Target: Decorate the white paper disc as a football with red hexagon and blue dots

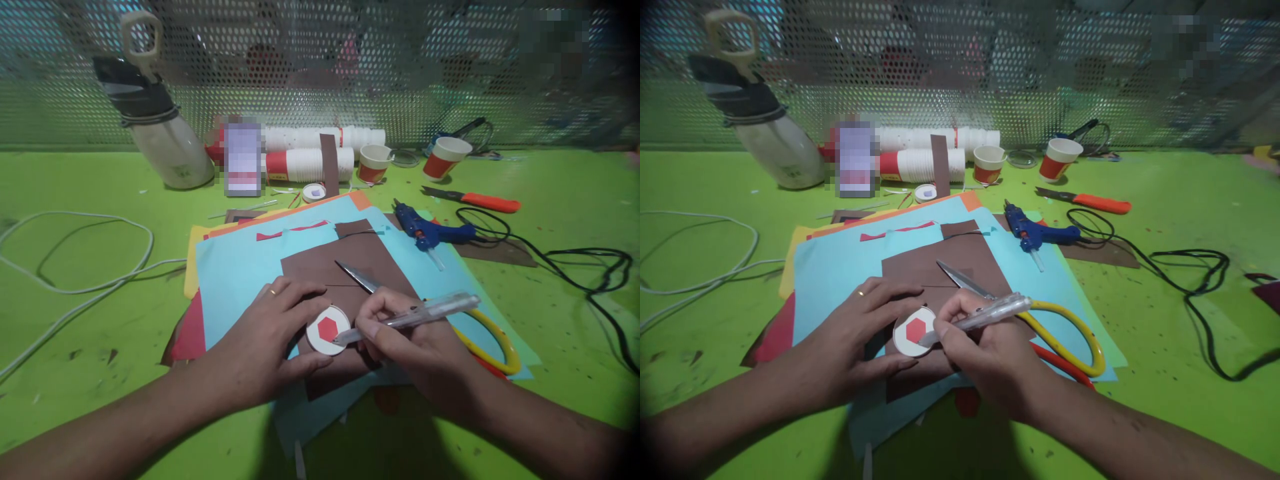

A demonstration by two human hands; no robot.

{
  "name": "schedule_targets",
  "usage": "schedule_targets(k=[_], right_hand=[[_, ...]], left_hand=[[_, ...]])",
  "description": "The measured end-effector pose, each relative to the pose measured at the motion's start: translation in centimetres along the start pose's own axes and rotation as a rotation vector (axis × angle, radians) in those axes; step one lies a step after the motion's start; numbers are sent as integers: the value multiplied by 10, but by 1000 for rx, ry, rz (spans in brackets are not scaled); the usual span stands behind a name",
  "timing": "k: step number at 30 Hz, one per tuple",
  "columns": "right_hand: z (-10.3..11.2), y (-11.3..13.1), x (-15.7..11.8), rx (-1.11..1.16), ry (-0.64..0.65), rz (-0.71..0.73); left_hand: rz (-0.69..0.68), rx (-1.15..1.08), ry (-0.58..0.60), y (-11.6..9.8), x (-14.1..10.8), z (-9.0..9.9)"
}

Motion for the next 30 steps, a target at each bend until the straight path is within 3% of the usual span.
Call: schedule_targets(k=[22, 30], right_hand=[[-1, -1, 0, 18, -8, -19], [1, -3, 0, -71, -23, -31]], left_hand=[[17, 5, 4, 1, -1, -1], [21, 5, 11, 0, -1, 0]])
Point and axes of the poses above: each hand's wrist, its own x-axis towards the middle knuckle, its own z-axis out of the back of the hand, y = z × x, the point moved 6 cm from there along x, towards the middle knuckle
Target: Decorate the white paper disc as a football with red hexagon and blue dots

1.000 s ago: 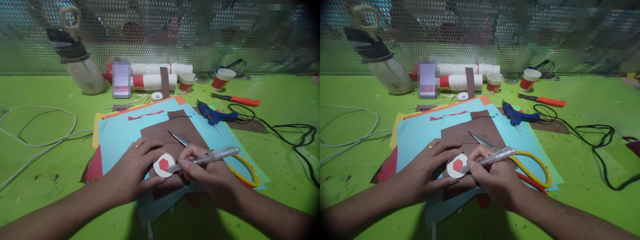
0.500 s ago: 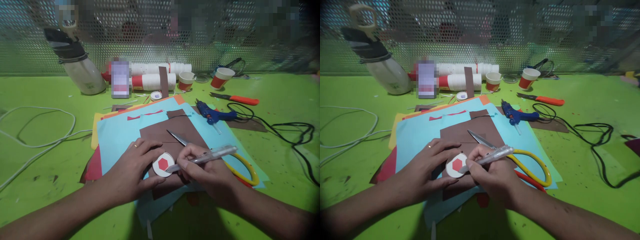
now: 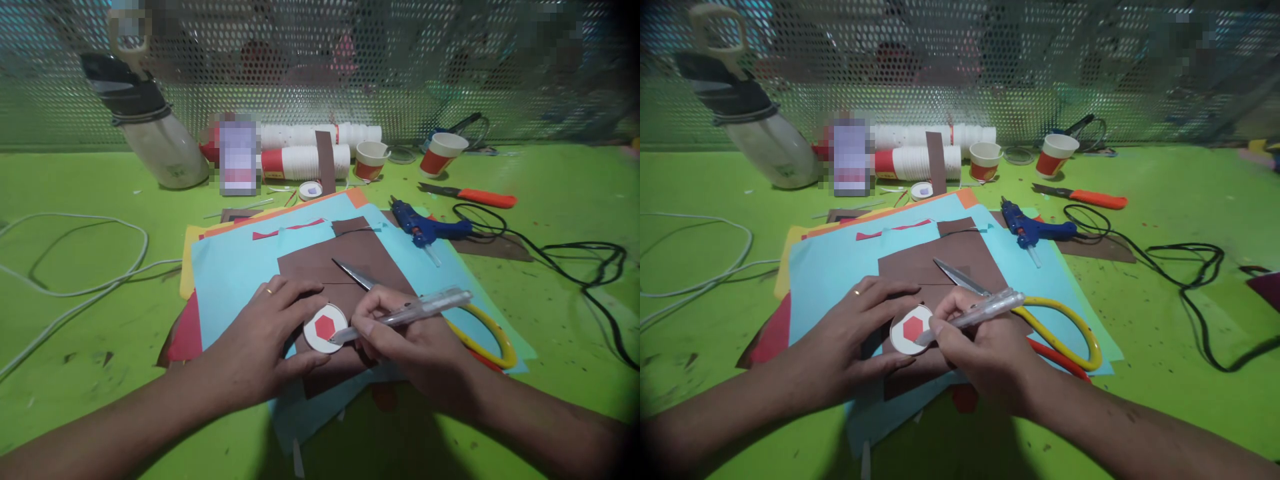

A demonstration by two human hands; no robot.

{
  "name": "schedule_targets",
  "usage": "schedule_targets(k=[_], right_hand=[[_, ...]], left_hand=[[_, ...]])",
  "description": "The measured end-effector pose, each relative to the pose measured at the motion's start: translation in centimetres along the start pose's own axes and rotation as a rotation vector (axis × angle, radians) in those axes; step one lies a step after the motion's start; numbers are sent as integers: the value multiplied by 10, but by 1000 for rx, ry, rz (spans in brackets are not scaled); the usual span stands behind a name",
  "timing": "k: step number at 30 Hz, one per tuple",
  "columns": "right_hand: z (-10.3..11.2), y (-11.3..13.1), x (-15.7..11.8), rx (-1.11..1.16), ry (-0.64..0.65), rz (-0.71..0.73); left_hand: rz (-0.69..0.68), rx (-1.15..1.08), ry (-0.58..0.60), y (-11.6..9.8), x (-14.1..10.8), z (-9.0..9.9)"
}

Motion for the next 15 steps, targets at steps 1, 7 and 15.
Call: schedule_targets(k=[1, 7, 15], right_hand=[[0, 1, 0, 0, 2, 0], [1, 3, 0, -11, 0, -2], [-1, 1, 1, 44, -4, -65]], left_hand=[[-1, -3, -2, 0, 0, 0], [-16, -7, -10, -1, 1, 1], [13, -2, 15, 0, 1, 0]])
Point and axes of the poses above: each hand's wrist, its own x-axis towards the middle knuckle, its own z-axis out of the back of the hand, y = z × x, the point moved 6 cm from there along x, towards the middle knuckle
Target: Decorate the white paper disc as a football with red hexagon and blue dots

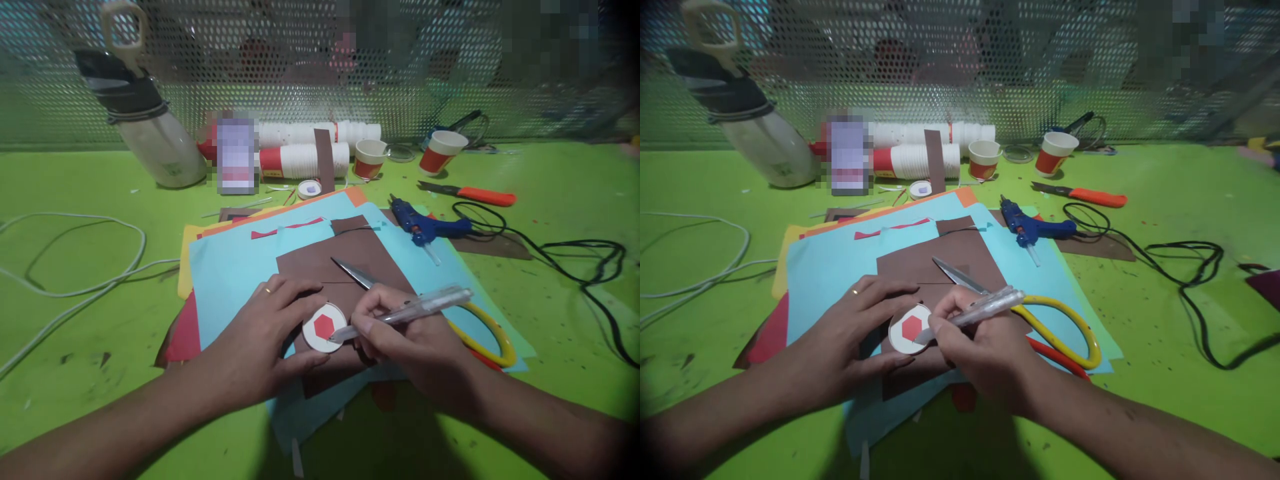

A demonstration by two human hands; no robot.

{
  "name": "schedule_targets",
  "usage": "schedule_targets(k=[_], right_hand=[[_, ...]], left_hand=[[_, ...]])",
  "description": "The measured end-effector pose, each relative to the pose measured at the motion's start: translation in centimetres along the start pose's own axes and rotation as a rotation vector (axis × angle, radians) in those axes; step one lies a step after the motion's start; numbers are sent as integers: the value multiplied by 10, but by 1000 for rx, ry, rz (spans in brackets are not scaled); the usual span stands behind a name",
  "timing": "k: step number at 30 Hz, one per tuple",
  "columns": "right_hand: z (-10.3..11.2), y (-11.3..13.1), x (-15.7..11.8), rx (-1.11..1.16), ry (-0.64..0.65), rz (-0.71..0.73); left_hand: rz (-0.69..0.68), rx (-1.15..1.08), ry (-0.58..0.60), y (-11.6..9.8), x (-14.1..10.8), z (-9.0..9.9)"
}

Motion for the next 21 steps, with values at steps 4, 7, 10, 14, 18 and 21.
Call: schedule_targets(k=[4, 7, 10, 14, 18, 21], right_hand=[[1, 3, 0, -60, -1, 34], [2, 2, -1, -78, 0, 22], [3, 3, -1, -89, -6, 30], [3, 3, -1, -87, 7, 26], [2, 3, -2, -87, 22, -3], [2, 2, -2, -64, 21, 0]], left_hand=[[-7, -10, -7, 0, 0, 0], [2, -6, -6, 0, 0, -1], [6, 0, -5, 0, 0, 0], [7, -7, -10, 1, 0, 0], [15, -8, 6, 1, 0, -2], [19, 2, 11, 2, -1, -2]])
Point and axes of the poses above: each hand's wrist, its own x-axis towards the middle knuckle, its own z-axis out of the back of the hand, y = z × x, the point moved 6 cm from there along x, towards the middle knuckle
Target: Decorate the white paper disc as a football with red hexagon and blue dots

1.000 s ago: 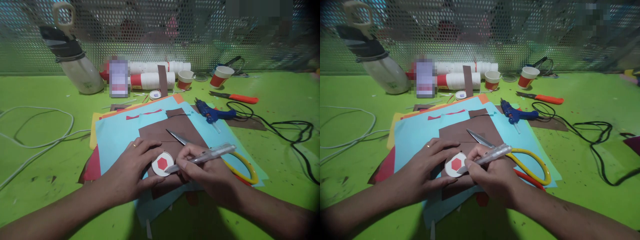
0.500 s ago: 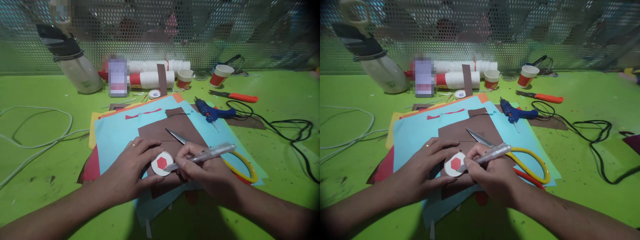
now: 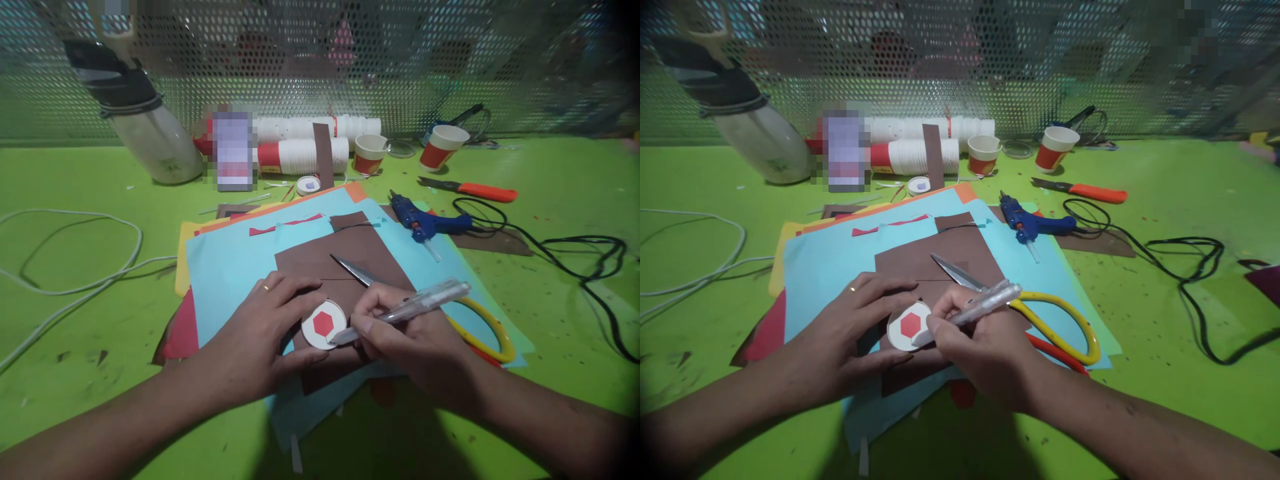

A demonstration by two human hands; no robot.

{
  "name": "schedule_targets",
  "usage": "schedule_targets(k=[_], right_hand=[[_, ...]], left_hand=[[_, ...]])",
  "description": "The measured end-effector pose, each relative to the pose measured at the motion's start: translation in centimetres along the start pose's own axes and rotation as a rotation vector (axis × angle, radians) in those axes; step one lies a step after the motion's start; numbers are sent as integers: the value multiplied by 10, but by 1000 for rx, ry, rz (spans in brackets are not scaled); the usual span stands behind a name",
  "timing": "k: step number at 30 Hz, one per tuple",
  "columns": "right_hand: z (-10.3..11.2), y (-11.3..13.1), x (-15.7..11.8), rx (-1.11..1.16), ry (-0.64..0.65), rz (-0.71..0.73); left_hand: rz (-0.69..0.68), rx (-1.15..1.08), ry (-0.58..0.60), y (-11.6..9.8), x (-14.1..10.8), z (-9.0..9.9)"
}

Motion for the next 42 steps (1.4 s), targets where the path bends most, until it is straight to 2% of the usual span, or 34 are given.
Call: schedule_targets(k=[5, 11, 31, 38, 42], right_hand=[[-1, -1, 1, 79, 11, 19], [1, -2, 3, -21, -26, 39], [-1, -1, -1, -26, 4, -63], [2, 4, 0, 57, -49, -4], [2, 4, 1, 8, -56, 27]], left_hand=[[-24, 3, -16, 0, -1, 1], [-34, 5, -22, -1, 1, 0], [-71, 13, -79, -5, -2, 3], [-78, 8, -92, -7, -2, 4], [-56, 10, -80, -5, -2, 4]])
Point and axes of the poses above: each hand's wrist, its own x-axis towards the middle knuckle, its own z-axis out of the back of the hand, y = z × x, the point moved 6 cm from there along x, towards the middle knuckle
